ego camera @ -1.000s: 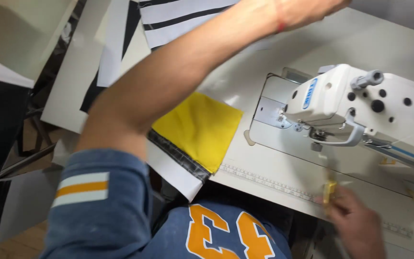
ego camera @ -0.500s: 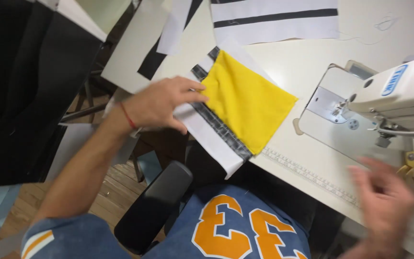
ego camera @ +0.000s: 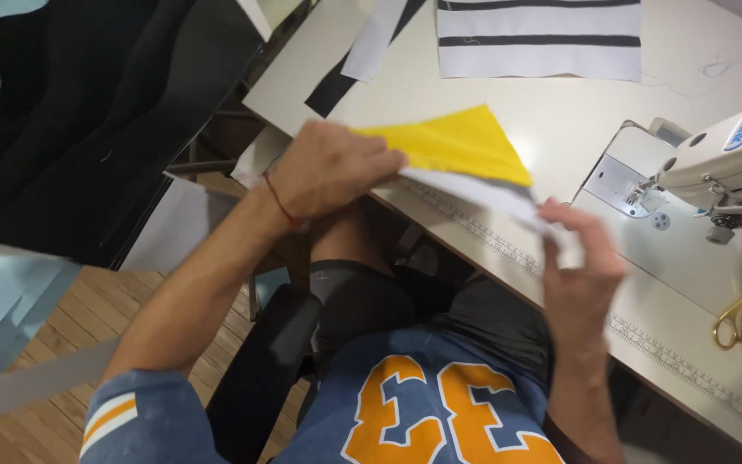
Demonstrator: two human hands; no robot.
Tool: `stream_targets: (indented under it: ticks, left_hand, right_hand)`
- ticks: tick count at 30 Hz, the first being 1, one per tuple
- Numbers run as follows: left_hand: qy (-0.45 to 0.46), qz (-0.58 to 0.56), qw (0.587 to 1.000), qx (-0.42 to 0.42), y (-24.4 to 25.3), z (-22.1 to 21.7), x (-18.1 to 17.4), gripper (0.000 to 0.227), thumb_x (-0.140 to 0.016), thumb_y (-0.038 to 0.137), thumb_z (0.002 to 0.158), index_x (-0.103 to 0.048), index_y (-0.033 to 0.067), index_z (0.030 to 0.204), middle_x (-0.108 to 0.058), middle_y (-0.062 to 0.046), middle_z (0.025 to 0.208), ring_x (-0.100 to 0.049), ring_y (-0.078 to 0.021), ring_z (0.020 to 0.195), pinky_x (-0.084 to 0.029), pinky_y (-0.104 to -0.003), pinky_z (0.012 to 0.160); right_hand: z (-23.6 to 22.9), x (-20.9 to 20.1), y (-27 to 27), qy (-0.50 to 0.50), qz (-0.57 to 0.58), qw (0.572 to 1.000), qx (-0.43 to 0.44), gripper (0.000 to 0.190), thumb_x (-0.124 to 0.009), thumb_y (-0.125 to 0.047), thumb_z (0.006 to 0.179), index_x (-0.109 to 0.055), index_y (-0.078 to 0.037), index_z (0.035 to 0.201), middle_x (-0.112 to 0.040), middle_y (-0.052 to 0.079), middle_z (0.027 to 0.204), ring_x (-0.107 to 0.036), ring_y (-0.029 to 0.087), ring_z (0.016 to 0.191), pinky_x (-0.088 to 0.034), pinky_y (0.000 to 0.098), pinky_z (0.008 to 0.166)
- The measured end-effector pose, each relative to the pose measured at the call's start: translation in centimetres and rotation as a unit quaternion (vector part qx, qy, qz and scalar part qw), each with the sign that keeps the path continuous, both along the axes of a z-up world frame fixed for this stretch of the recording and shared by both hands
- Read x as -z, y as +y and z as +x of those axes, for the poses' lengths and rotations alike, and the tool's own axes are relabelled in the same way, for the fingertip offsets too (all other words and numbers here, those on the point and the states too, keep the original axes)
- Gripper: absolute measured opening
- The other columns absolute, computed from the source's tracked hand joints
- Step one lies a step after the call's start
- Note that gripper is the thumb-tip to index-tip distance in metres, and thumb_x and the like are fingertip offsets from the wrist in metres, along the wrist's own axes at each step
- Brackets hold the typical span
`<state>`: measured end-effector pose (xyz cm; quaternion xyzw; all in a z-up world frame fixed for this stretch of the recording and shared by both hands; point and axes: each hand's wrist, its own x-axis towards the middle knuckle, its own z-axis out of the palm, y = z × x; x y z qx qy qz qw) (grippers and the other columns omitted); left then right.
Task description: Cutting and aligning fabric pieces for assembly at a sewing station
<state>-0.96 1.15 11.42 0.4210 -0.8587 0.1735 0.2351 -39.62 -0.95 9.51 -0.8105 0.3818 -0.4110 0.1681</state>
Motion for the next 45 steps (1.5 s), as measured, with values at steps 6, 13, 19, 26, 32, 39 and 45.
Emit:
stream_targets:
  ticks: [6,13,19,26,32,39,45]
  left_hand:
    - [0.128,0.076,0.979,0.136,-2.7,-0.2,-12.5,0.028,-0.090,0.027,0.120,-0.087,0.0055,0.103,-0.081,-0.004,0.082,-0.078,-0.0128,0.069,-0.056,-0.024,0.058]
    - [0.208,0.343,0.915,0.042,-9.2,2.1,-9.1,0.079,-0.097,0.031,0.123,-0.038,0.0159,0.073,-0.029,0.007,0.067,-0.022,-0.0077,0.064,-0.018,-0.029,0.061]
    - [0.156,0.323,0.932,-0.053,-17.0,2.7,1.2,0.080,-0.096,0.046,0.123,-0.039,0.0180,0.074,-0.032,0.007,0.065,-0.026,-0.0120,0.064,-0.027,-0.033,0.064]
    - [-0.112,-0.029,0.988,-0.103,-16.5,-4.3,8.7,0.057,-0.093,0.038,0.108,-0.078,0.0222,0.161,-0.071,-0.010,0.164,-0.058,-0.0271,0.157,-0.034,-0.067,0.134]
    - [-0.054,0.290,0.955,-0.031,-7.9,-13.2,7.5,0.082,-0.032,0.077,0.121,-0.032,0.0297,0.188,-0.026,-0.002,0.198,-0.016,-0.0286,0.183,-0.003,-0.073,0.145]
    - [-0.017,0.256,0.964,-0.074,-8.3,-11.0,9.3,0.102,-0.033,0.095,0.110,-0.037,0.0276,0.186,-0.030,-0.002,0.195,-0.020,-0.0291,0.182,-0.006,-0.073,0.147]
    - [0.042,0.218,0.956,-0.192,-5.7,1.8,9.9,0.082,-0.061,0.067,0.119,-0.047,0.0190,0.183,-0.039,-0.016,0.191,-0.032,-0.0407,0.177,-0.019,-0.076,0.140]
  right_hand:
    - [-1.1,-3.6,-5.2,-0.322,0.172,0.930,-0.053,0.057,-0.085,-0.046,0.115,-0.059,-0.012,0.152,-0.067,0.007,0.146,-0.069,0.023,0.138,-0.062,0.0319,0.117]
    - [-0.2,-3.0,-8.6,-0.228,0.217,0.945,-0.093,0.020,-0.057,-0.007,0.130,-0.059,-0.001,0.149,-0.075,0.020,0.147,-0.074,0.030,0.137,-0.063,0.0381,0.121]
    - [0.2,-0.1,-11.3,-0.107,0.311,0.942,0.064,0.031,-0.077,-0.021,0.122,-0.055,-0.018,0.142,-0.060,-0.002,0.104,-0.054,0.005,0.065,-0.048,0.0234,0.054]
    - [1.8,-1.2,-10.0,-0.016,0.396,0.914,0.091,0.110,-0.088,0.002,0.105,-0.019,-0.013,0.190,-0.065,0.010,0.116,-0.064,0.009,0.070,-0.067,0.0305,0.061]
    - [1.5,4.2,-9.1,0.238,-0.017,0.965,0.105,0.075,-0.094,0.007,0.100,-0.068,0.002,0.170,-0.058,0.025,0.161,-0.060,0.040,0.145,-0.053,0.0519,0.123]
    - [2.0,5.3,-8.7,0.337,0.033,0.941,0.001,0.061,-0.053,-0.015,0.124,-0.048,-0.002,0.183,-0.044,0.020,0.191,-0.040,0.035,0.175,-0.017,0.0578,0.144]
    - [1.3,5.2,-8.9,0.378,0.070,0.923,0.011,0.063,-0.043,-0.034,0.128,-0.047,-0.011,0.186,-0.043,0.015,0.195,-0.034,0.031,0.180,-0.002,0.0556,0.149]
